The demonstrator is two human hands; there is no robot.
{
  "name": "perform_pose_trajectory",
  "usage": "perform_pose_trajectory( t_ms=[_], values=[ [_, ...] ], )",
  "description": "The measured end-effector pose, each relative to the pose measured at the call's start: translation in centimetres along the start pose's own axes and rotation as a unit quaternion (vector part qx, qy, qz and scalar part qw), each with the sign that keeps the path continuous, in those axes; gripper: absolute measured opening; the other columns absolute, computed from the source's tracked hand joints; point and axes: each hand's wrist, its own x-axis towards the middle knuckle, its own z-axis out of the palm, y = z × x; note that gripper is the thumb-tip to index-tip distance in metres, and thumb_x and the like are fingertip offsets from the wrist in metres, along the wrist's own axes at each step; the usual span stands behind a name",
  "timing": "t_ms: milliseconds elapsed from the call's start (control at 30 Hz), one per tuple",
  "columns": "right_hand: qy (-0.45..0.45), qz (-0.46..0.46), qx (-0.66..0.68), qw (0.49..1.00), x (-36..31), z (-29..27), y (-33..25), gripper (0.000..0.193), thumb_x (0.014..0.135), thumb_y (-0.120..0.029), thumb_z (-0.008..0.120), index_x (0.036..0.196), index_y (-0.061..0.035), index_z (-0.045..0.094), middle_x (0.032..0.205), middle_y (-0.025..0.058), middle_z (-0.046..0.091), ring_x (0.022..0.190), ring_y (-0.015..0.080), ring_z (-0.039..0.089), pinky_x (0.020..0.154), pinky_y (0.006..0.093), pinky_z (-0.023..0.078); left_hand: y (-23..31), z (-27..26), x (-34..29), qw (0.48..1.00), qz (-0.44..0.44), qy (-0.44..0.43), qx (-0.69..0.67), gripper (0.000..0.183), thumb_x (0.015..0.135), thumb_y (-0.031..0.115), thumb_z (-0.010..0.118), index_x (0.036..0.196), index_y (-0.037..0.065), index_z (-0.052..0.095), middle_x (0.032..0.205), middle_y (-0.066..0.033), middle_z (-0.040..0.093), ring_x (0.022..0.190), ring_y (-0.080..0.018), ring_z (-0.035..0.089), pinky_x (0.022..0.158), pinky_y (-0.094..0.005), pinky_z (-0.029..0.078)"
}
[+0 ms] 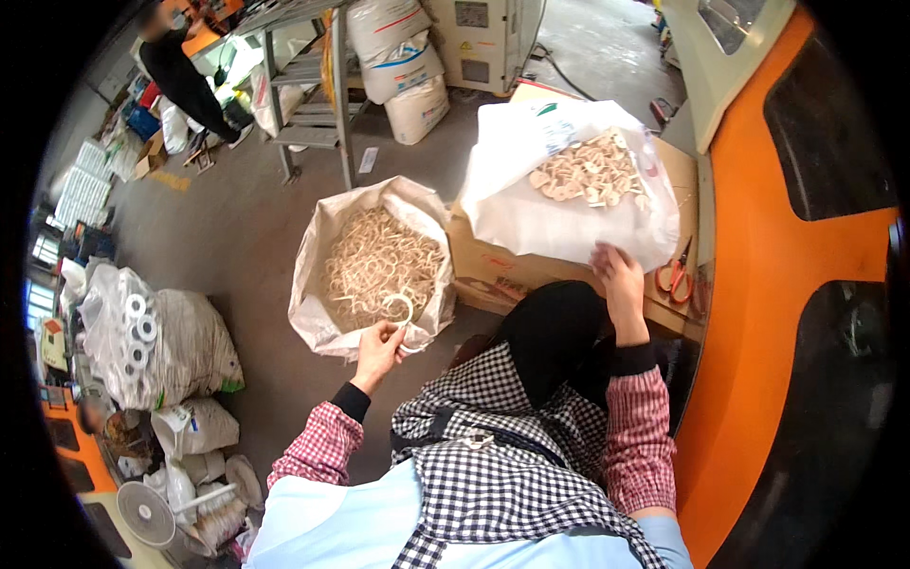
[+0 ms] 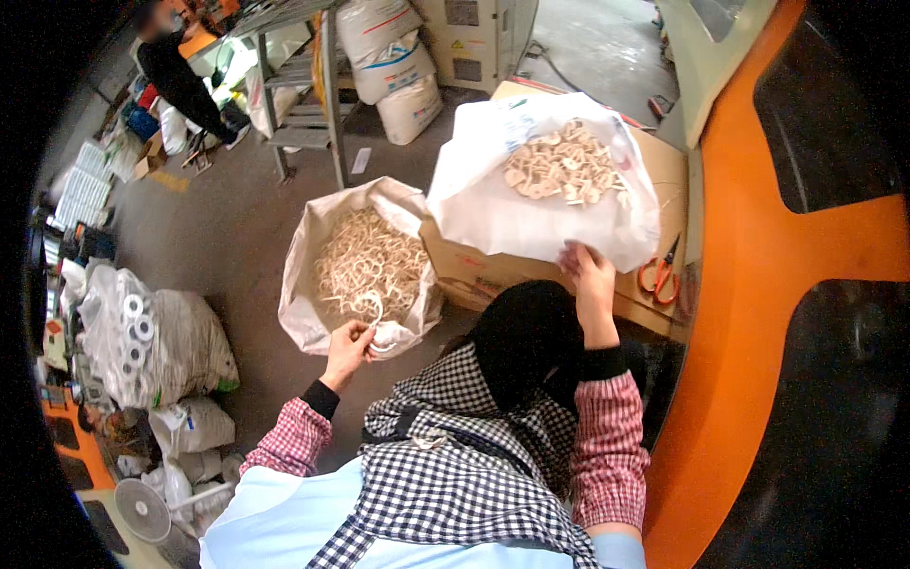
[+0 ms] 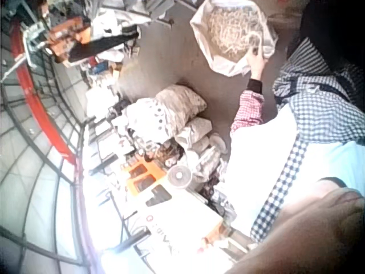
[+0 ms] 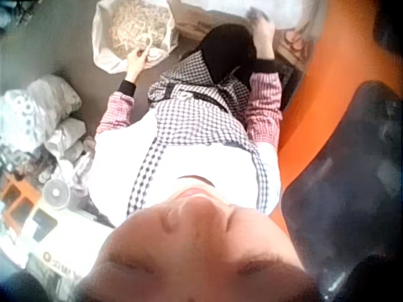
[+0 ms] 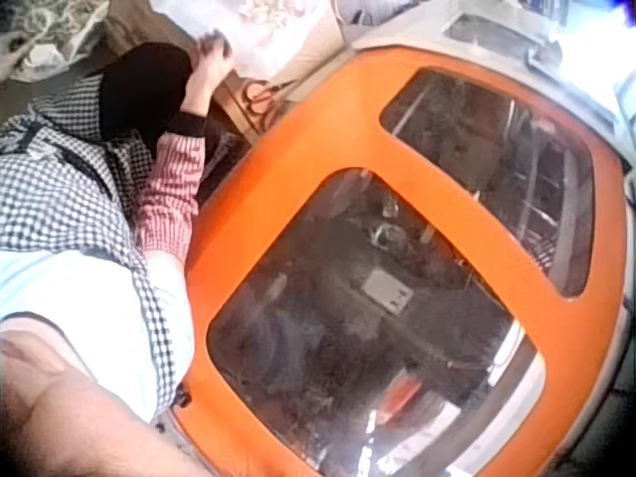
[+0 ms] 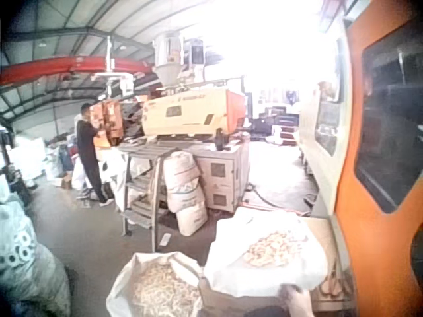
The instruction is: The person repeatedly opens an injection molding machine, removes a small white plastic component, and places it into a bag. The person then closes the machine door and repeats the cycle. The person occasionally handles a small cluster of parts, separating them by hand.
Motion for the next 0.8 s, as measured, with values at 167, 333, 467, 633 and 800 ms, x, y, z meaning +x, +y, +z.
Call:
perform_pose_trajectory(
  t_ms=[167,333,467,633,800],
  values=[
    [0.06,-0.052,0.012,0.997,-6.3,-1.3,2.1,0.027,0.094,-0.022,0.049,0.095,0.0027,0.061,0.079,0.0046,0.061,0.067,0.0112,0.055,0.06,0.0234,0.043,-9.3,-5.0,1.5,0.975,-0.216,0.034,-0.045,0.012,0.084,0.004,0.059,0.086,-0.007,0.057,0.067,-0.009,0.06,0.05,-0.0125,0.056,0.043,-0.0221,0.045],
    [0.109,-0.083,-0.01,0.99,-8.8,-2.7,0.8,0.026,0.095,-0.021,0.048,0.093,0.0005,0.063,0.075,0.0038,0.061,0.063,0.0099,0.055,0.058,0.022,0.043,-10.3,-4.1,8.1,0.992,-0.098,0.066,-0.052,0.02,0.083,0.005,0.06,0.096,-0.009,0.056,0.073,-0.0124,0.062,0.054,-0.019,0.06,0.049,-0.0289,0.051],
    [0.109,-0.081,-0.036,0.99,-9.5,-2.7,0.9,0.027,0.095,-0.021,0.048,0.092,0.0011,0.063,0.073,0.0034,0.061,0.062,0.01,0.055,0.058,0.0223,0.043,-4.5,-2.4,11.3,0.982,-0.043,0.118,-0.139,0.033,0.084,0.01,0.06,0.11,-0.01,0.051,0.081,-0.0146,0.063,0.058,-0.0205,0.063,0.051,-0.0278,0.052],
    [0.117,-0.094,-0.058,0.987,-11.6,-3.0,1.9,0.028,0.095,-0.023,0.048,0.092,0.0009,0.063,0.073,0.0041,0.061,0.06,0.0095,0.054,0.055,0.0224,0.042,1.9,5.4,8.7,0.957,0.227,0.054,0.17,0.02,0.082,0.009,0.06,0.098,-0.003,0.061,0.086,-0.0151,0.064,0.071,-0.0204,0.064,0.062,-0.0296,0.051],
    [0.13,-0.096,-0.058,0.985,-14.0,-3.2,3.7,0.027,0.094,-0.023,0.049,0.092,0.0,0.063,0.072,0.0042,0.061,0.054,0.0063,0.051,0.049,0.0192,0.039,13.4,19.0,-5.8,0.791,0.49,-0.365,0.035,0.016,0.077,0.004,0.065,0.092,0.001,0.062,0.084,-0.0127,0.063,0.074,-0.022,0.061,0.067,-0.0294,0.05]
  ],
)
